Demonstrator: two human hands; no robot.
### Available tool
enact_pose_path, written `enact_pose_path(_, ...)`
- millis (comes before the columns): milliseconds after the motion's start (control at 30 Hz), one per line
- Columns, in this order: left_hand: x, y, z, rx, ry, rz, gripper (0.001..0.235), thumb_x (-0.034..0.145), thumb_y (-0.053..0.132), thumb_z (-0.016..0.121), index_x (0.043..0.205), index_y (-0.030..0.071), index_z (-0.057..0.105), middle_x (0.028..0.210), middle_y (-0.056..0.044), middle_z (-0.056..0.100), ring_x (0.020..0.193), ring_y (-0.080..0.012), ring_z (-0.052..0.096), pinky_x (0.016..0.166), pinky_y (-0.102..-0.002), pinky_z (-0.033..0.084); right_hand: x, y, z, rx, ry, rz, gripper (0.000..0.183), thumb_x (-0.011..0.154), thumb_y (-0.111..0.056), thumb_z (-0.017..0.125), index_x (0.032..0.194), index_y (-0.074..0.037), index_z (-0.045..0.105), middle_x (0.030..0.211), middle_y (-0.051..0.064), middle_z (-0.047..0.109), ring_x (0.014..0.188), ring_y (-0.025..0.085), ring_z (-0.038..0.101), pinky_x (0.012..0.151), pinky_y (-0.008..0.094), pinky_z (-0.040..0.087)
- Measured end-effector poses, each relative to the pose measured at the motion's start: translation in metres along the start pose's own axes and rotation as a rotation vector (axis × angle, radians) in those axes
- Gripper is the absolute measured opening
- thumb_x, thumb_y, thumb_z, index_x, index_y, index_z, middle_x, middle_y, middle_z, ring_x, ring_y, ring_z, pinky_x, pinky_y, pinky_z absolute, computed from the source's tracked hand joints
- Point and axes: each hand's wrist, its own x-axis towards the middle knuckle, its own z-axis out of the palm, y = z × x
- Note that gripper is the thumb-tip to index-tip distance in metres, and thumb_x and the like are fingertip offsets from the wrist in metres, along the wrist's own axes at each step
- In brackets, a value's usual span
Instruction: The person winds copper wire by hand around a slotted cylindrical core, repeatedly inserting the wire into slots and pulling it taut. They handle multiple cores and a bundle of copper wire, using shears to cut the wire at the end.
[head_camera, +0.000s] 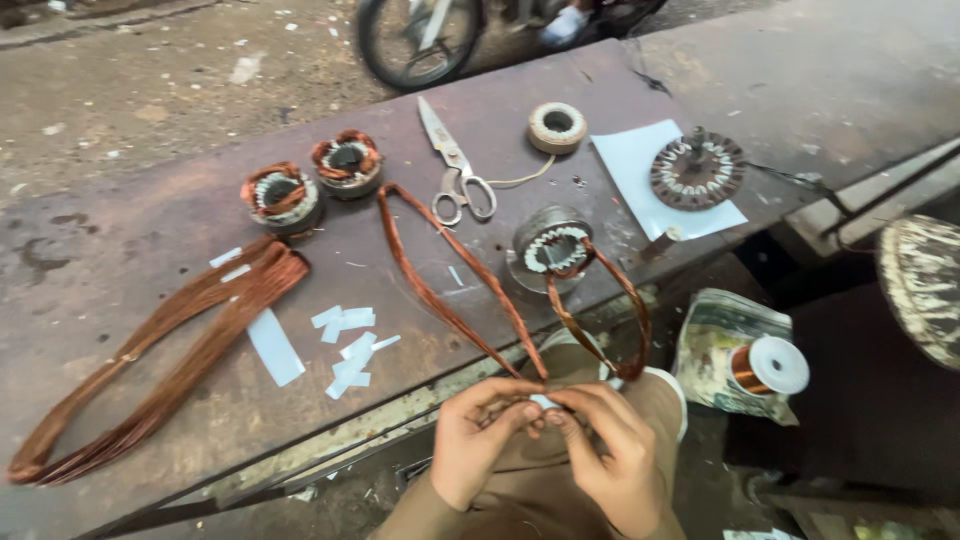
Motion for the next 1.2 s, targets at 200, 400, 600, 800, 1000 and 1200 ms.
enact_pose_path(200,0.012,0.025,0.012,0.574,0.107,0.248,0.011,0.088,0.005,0.075,0.098,0.001,0.077,0.088,-0.008,0.075,0.075,-0.0136,0.066,0.067,-0.028,0.053,0.011,0.003,0.002,-0.047,0.046,0.006,0.013,0.085,-0.001,0.074,0.097,0.0,0.072,0.089,0.009,0.072,0.077,0.019,0.071,0.069,0.028,0.054)
enact_pose_path(400,0.068,0.051,0.015,0.659,0.115,0.476,0.015,0.09,0.011,0.075,0.104,0.004,0.074,0.097,-0.006,0.072,0.075,-0.0118,0.064,0.066,-0.027,0.052,0.051,0.01,0.01,-0.113,0.168,0.034,0.008,0.09,-0.002,0.071,0.097,0.001,0.07,0.09,0.012,0.071,0.078,0.025,0.069,0.071,0.033,0.052)
enact_pose_path(600,0.169,0.065,0.006,0.663,0.151,0.393,0.05,0.086,0.029,0.074,0.131,0.01,0.062,0.118,-0.008,0.073,0.062,-0.0208,0.058,0.06,-0.031,0.048,0.091,0.04,0.027,-0.397,0.218,-0.119,0.003,0.091,-0.003,0.069,0.092,0.0,0.068,0.088,0.017,0.065,0.083,0.039,0.063,0.072,0.046,0.049)
enact_pose_path(800,0.188,0.046,-0.004,0.836,0.038,0.311,0.047,0.095,0.052,0.063,0.124,0.015,0.071,0.1,-0.014,0.079,0.095,-0.0278,0.077,0.084,-0.036,0.056,0.096,0.059,0.046,-0.447,0.198,-0.095,0.005,0.089,-0.004,0.069,0.091,-0.001,0.065,0.086,0.018,0.064,0.082,0.041,0.063,0.072,0.05,0.049)
enact_pose_path(1000,0.186,0.042,0.003,0.987,0.139,0.235,0.049,0.093,0.057,0.059,0.127,0.023,0.07,0.098,-0.018,0.075,0.095,-0.0364,0.073,0.081,-0.042,0.055,0.109,0.063,0.055,-0.398,0.198,-0.112,0.008,0.089,-0.004,0.071,0.093,0.001,0.065,0.087,0.021,0.065,0.081,0.042,0.064,0.071,0.05,0.048)
enact_pose_path(1200,0.182,0.042,0.006,0.925,0.124,0.312,0.051,0.095,0.06,0.056,0.125,0.022,0.07,0.102,-0.016,0.076,0.097,-0.0359,0.073,0.081,-0.043,0.055,0.102,0.065,0.033,-0.215,0.09,-0.013,0.014,0.091,-0.002,0.067,0.104,0.0,0.071,0.092,0.019,0.071,0.078,0.032,0.071,0.069,0.039,0.055)
